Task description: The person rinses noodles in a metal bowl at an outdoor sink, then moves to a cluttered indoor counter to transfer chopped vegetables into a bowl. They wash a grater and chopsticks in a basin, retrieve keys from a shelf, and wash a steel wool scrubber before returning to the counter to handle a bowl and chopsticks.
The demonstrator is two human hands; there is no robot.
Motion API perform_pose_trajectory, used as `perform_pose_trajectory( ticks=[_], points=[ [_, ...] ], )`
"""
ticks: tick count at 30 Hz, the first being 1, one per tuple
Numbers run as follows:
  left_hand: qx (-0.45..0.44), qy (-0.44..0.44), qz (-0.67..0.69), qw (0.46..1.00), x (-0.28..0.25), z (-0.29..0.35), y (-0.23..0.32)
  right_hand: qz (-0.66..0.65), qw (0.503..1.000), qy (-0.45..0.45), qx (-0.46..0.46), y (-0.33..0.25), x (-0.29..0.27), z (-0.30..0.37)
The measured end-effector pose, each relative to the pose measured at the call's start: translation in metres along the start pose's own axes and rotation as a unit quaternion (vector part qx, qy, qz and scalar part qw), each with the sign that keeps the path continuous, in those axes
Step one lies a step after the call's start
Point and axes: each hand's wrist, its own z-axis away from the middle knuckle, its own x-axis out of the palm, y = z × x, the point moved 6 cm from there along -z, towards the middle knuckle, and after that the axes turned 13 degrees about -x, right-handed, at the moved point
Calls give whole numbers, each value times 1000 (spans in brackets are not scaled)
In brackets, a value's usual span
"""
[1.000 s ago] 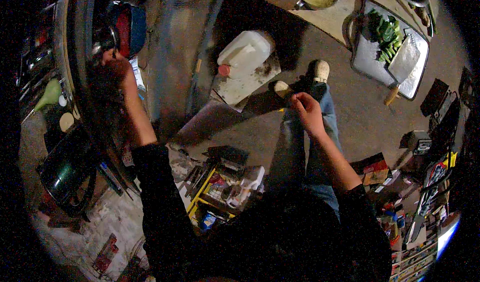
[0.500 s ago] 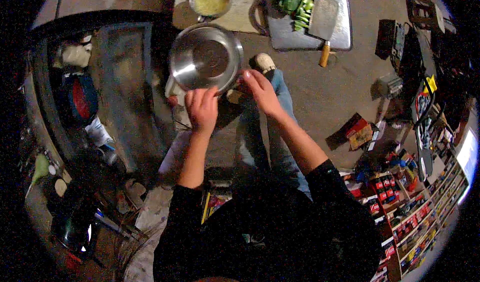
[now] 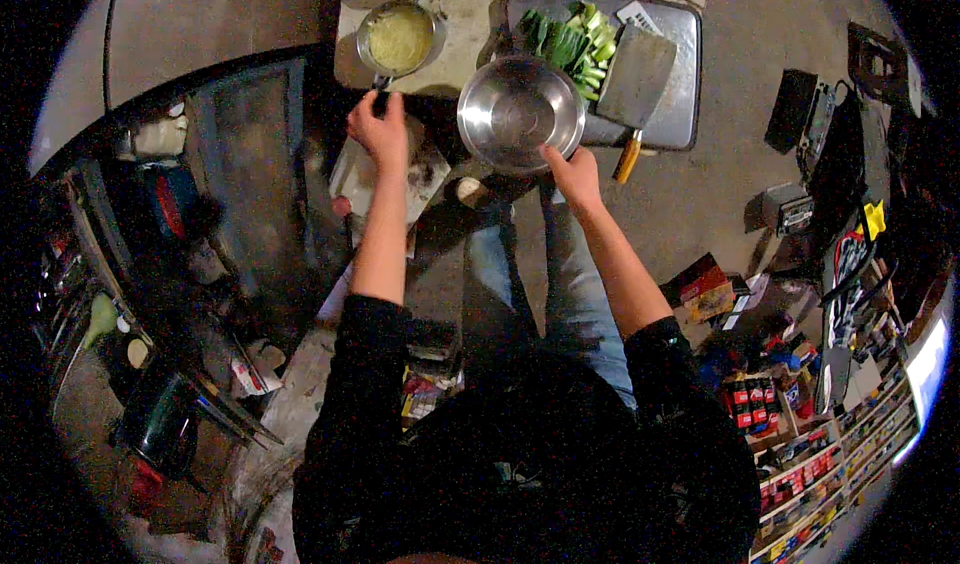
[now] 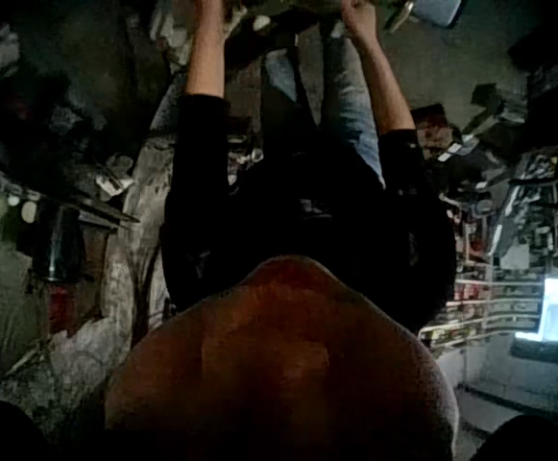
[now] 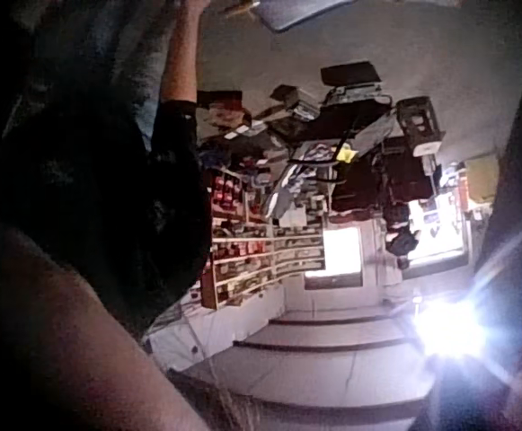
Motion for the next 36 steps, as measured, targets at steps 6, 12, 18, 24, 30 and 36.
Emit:
perform_pose_trajectory(
  ticks=[6,12,18,24,30,36],
  points=[
    [-241,-182,-114,947,77,-94,-71,109,993,-41,-27,-8,-10,-35],
    [-132,-195,-155,959,73,-128,-65,131,990,-25,-53,-21,16,-65],
    [-76,-182,-138,971,58,-157,-70,202,973,-9,-114,-21,55,-107],
    [-5,-176,-150,973,51,-179,-73,188,973,20,-136,-42,73,-143],
    [-30,-156,-158,975,44,-170,-67,178,975,18,-135,-56,76,-167],
    [109,109,97,983,8,-76,46,-130,974,155,-103,-30,32,-116]
  ],
)
